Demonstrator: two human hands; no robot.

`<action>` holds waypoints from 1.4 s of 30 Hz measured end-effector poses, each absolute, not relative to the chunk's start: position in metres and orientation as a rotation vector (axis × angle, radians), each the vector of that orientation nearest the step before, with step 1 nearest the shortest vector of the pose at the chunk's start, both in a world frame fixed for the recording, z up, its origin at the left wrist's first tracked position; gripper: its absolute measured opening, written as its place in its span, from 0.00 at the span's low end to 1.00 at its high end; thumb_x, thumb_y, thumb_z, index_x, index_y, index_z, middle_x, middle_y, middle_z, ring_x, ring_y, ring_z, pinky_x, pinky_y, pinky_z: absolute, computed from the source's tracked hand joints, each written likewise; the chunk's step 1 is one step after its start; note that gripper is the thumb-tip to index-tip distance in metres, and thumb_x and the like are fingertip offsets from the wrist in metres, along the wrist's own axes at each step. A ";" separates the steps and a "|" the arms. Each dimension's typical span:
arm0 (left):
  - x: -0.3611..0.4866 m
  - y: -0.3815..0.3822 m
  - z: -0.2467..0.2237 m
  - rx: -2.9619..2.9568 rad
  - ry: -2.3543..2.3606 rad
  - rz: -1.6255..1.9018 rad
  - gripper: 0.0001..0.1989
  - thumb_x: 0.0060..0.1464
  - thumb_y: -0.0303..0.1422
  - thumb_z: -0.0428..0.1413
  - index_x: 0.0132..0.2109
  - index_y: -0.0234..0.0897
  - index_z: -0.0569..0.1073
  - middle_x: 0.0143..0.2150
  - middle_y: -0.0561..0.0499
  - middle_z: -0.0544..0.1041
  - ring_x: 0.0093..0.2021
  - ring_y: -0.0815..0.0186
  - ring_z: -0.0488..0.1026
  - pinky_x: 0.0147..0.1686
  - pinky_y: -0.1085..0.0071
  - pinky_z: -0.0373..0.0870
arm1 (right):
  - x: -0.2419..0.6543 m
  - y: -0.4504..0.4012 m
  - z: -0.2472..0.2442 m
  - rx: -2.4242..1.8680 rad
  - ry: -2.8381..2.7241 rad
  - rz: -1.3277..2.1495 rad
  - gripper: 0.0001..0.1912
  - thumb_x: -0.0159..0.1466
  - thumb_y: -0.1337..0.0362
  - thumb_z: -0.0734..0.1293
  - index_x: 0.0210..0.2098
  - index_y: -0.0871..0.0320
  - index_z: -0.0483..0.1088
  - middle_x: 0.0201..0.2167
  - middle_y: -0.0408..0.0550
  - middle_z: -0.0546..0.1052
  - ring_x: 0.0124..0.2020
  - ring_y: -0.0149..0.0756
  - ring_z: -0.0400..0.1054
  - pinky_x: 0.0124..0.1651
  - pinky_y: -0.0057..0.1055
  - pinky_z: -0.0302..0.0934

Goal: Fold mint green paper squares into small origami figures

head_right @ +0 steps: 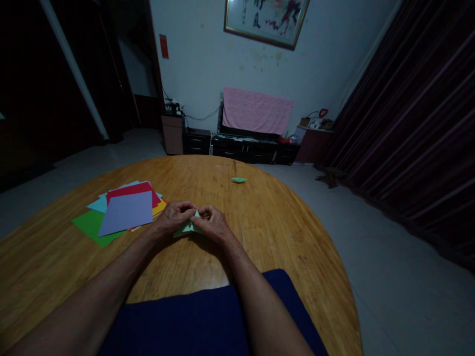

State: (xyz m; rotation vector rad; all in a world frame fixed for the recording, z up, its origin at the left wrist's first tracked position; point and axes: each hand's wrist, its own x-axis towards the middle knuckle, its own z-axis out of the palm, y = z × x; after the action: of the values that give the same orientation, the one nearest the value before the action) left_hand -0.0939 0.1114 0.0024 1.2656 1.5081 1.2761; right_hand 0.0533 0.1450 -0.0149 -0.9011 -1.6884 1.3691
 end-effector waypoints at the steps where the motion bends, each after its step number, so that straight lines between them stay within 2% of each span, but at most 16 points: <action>1: -0.095 0.112 0.002 1.313 1.499 1.264 0.07 0.40 0.34 0.56 0.27 0.36 0.76 0.22 0.53 0.71 0.23 0.69 0.65 0.23 0.75 0.59 | 0.053 0.145 -0.015 -0.917 -1.691 1.359 0.14 0.52 0.57 0.71 0.32 0.58 0.67 0.28 0.45 0.72 0.28 0.31 0.66 0.30 0.28 0.60; 9: -0.102 0.113 0.001 1.442 1.479 1.210 0.08 0.43 0.35 0.55 0.27 0.36 0.75 0.23 0.53 0.70 0.24 0.70 0.64 0.21 0.76 0.56 | 0.052 0.146 -0.016 -0.937 -1.767 1.293 0.11 0.51 0.61 0.70 0.31 0.59 0.67 0.26 0.43 0.69 0.26 0.28 0.63 0.28 0.26 0.56; 18: -0.096 0.099 0.011 1.196 1.344 1.169 0.10 0.43 0.36 0.57 0.31 0.34 0.73 0.22 0.55 0.68 0.20 0.72 0.63 0.20 0.76 0.57 | 0.062 0.149 -0.009 -0.887 -1.730 1.612 0.16 0.48 0.57 0.73 0.28 0.60 0.66 0.22 0.40 0.66 0.22 0.25 0.57 0.25 0.25 0.49; 27: -0.106 0.104 0.001 1.139 1.286 1.137 0.12 0.42 0.36 0.60 0.35 0.34 0.76 0.23 0.53 0.72 0.21 0.71 0.66 0.21 0.74 0.60 | 0.067 0.146 -0.005 -0.930 -1.718 1.720 0.12 0.49 0.60 0.71 0.28 0.60 0.67 0.21 0.41 0.67 0.21 0.26 0.57 0.24 0.26 0.50; 31: -0.108 0.105 -0.001 1.159 1.315 1.126 0.13 0.41 0.37 0.61 0.35 0.34 0.76 0.25 0.52 0.74 0.23 0.70 0.67 0.23 0.73 0.61 | 0.065 0.145 -0.003 -0.970 -1.720 1.704 0.10 0.49 0.62 0.71 0.27 0.60 0.67 0.21 0.41 0.67 0.21 0.26 0.57 0.24 0.26 0.49; 35: -0.108 0.110 -0.005 1.192 1.374 1.154 0.11 0.41 0.37 0.60 0.33 0.34 0.76 0.22 0.55 0.72 0.21 0.72 0.64 0.21 0.74 0.58 | 0.064 0.146 -0.006 -0.938 -1.699 1.670 0.13 0.49 0.60 0.71 0.29 0.59 0.66 0.21 0.40 0.66 0.21 0.25 0.56 0.24 0.25 0.48; 42: -0.104 0.117 -0.007 1.153 1.439 1.277 0.11 0.41 0.37 0.59 0.31 0.34 0.75 0.23 0.54 0.72 0.22 0.71 0.65 0.22 0.75 0.59 | 0.059 0.151 -0.013 -0.881 -1.664 1.429 0.14 0.48 0.60 0.72 0.29 0.58 0.66 0.23 0.40 0.68 0.24 0.27 0.59 0.27 0.25 0.51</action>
State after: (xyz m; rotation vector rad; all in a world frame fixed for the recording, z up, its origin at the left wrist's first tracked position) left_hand -0.1036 0.1165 -0.0071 1.1531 1.4388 1.2770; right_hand 0.0587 0.1509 -0.0130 -0.8810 -1.6637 1.4285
